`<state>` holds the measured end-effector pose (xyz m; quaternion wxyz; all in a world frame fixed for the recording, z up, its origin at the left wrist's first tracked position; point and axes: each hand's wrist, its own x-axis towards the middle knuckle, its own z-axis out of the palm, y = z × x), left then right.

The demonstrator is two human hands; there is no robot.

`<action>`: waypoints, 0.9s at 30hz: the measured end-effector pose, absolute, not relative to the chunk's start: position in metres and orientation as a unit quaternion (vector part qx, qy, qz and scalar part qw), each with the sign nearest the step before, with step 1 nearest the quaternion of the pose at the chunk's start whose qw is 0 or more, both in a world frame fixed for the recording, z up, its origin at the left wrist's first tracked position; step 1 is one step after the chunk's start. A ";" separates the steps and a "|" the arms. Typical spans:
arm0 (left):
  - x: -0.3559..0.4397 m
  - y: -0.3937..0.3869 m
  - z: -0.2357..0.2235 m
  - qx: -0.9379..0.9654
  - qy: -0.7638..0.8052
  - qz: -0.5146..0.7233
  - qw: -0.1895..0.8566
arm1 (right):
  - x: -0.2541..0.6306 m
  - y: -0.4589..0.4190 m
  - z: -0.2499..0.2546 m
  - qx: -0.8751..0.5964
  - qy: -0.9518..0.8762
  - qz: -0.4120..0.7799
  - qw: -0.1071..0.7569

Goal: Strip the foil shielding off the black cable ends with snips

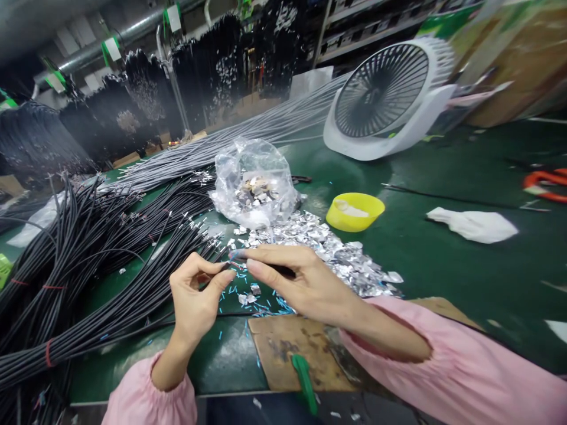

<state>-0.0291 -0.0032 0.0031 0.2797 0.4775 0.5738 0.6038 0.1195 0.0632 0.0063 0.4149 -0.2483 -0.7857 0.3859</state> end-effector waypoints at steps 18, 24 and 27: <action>-0.020 -0.005 -0.007 0.533 0.604 0.588 0.075 | 0.118 0.063 0.008 -0.255 -0.759 0.441 0.405; -0.015 -0.008 -0.010 0.537 0.619 0.573 -0.010 | 0.118 0.061 0.009 -0.258 -0.761 0.419 0.422; -0.016 -0.010 -0.009 0.527 0.637 0.560 0.062 | 0.119 0.062 0.009 -0.275 -0.767 0.391 0.428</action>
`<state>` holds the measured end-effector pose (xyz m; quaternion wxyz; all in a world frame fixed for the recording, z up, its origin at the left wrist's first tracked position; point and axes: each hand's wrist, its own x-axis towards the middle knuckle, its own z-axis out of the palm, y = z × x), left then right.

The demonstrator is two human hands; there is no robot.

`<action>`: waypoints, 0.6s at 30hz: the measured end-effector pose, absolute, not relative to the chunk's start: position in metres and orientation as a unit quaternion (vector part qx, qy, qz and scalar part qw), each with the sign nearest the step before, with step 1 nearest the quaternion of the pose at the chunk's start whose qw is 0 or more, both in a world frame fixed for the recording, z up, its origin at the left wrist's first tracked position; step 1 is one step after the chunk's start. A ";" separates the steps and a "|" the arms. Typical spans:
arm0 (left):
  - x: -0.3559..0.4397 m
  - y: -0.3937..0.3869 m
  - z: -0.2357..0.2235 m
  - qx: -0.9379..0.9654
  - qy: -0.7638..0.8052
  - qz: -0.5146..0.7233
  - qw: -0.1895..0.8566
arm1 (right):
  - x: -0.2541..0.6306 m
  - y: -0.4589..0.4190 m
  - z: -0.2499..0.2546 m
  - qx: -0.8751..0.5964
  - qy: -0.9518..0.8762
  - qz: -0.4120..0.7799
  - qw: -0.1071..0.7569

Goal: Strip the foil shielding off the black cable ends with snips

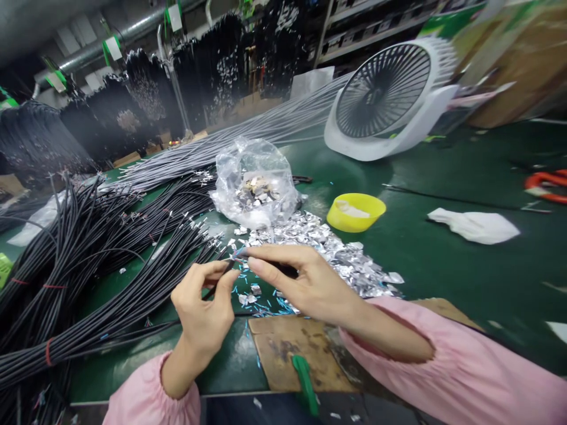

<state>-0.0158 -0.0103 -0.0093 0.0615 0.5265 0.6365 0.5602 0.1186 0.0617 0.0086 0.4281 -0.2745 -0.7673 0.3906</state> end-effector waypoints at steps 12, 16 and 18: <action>-0.024 -0.010 0.023 0.440 0.604 0.503 0.435 | 0.121 0.062 0.004 -0.295 -0.789 0.329 0.428; -0.027 -0.007 0.023 0.411 0.564 0.506 0.507 | 0.120 0.064 0.006 -0.273 -0.775 0.394 0.413; -0.026 -0.006 0.020 0.413 0.573 0.540 0.457 | 0.120 0.065 0.005 -0.294 -0.760 0.397 0.423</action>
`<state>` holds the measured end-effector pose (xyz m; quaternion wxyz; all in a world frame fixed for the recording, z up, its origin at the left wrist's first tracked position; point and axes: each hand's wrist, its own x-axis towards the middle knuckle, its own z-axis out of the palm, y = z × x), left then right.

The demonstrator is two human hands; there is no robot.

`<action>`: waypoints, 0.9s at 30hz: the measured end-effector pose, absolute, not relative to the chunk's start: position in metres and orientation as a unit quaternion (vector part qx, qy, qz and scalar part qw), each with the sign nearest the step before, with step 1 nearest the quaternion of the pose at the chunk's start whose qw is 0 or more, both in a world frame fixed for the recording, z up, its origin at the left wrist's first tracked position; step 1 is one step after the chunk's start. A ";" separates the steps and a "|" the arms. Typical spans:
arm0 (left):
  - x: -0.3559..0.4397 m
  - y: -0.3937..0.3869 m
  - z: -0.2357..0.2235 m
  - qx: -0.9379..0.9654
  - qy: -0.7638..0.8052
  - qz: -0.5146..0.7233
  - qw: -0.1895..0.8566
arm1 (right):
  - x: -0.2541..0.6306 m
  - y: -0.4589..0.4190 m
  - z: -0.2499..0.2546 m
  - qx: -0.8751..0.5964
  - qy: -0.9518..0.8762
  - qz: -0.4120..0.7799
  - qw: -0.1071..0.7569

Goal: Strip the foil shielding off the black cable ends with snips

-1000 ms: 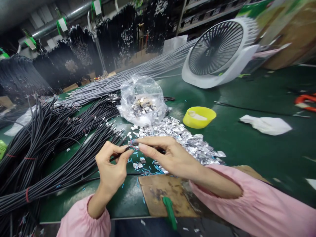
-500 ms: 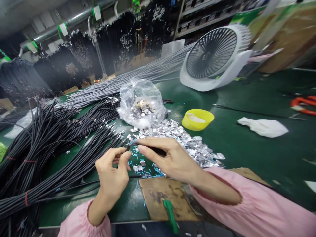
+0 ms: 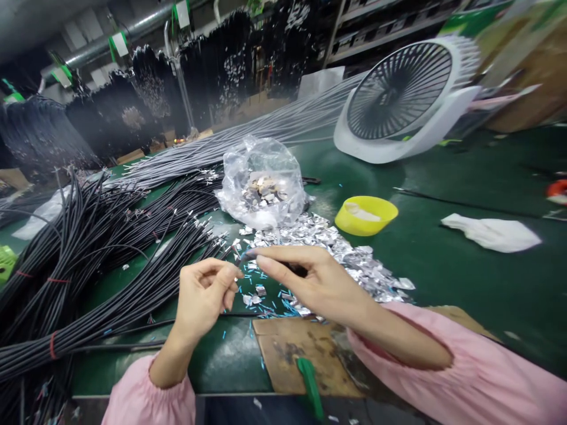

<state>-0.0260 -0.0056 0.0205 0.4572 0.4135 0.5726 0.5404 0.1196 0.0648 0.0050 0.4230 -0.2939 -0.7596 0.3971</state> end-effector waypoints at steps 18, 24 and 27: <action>-0.018 -0.008 -0.004 0.504 0.622 0.544 0.252 | 0.118 0.064 0.008 -0.285 -0.738 0.433 0.433; -0.024 -0.006 0.005 0.566 0.604 0.497 0.262 | 0.120 0.068 0.005 -0.206 -0.782 0.375 0.453; -0.026 -0.005 0.014 0.568 0.564 0.457 0.388 | 0.121 0.072 0.004 -0.143 -0.729 0.543 0.392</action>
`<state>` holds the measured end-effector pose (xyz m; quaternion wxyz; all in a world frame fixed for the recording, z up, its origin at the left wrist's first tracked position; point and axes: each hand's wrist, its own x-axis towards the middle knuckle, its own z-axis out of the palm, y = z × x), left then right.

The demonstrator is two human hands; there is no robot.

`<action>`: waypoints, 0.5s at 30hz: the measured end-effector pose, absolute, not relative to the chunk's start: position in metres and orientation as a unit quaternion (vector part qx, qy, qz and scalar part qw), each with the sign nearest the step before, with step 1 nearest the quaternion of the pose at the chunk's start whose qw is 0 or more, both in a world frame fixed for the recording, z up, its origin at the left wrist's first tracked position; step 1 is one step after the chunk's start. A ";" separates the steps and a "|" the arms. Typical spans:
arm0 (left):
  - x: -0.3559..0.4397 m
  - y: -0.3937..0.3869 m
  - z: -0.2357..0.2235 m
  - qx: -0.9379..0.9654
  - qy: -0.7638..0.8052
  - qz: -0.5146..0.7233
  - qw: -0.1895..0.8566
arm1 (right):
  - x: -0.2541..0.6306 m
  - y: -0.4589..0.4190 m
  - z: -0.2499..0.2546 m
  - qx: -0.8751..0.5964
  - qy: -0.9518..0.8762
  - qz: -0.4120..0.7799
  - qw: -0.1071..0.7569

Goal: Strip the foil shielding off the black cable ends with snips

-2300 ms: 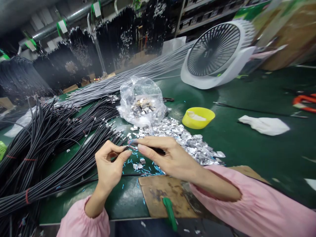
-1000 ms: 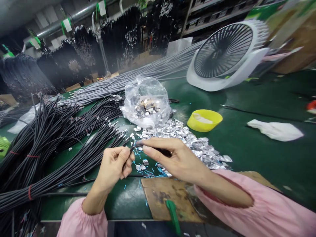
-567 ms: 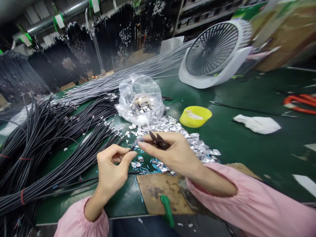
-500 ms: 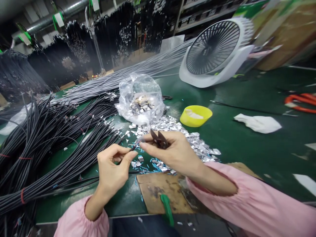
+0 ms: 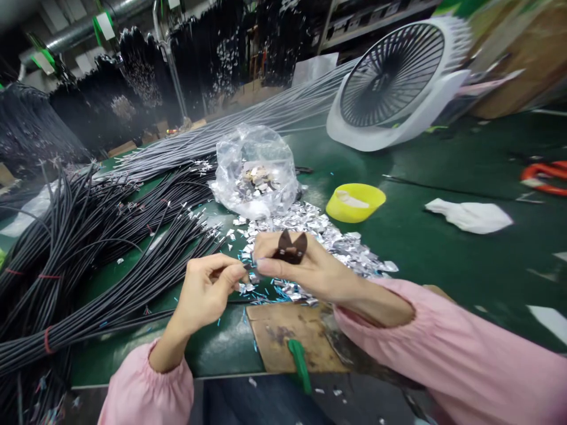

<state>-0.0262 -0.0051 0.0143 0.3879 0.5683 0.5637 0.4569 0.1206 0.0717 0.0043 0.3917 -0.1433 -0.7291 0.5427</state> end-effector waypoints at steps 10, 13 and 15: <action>-0.022 0.000 0.004 0.554 0.585 0.511 0.301 | 0.115 0.065 0.013 -0.248 -0.501 0.741 0.372; -0.024 0.001 0.006 0.517 0.579 0.528 0.345 | 0.120 0.075 0.013 -0.292 -0.453 0.693 0.480; -0.024 0.001 0.007 0.492 0.581 0.542 0.355 | 0.121 0.079 0.012 -0.322 -0.449 0.630 0.547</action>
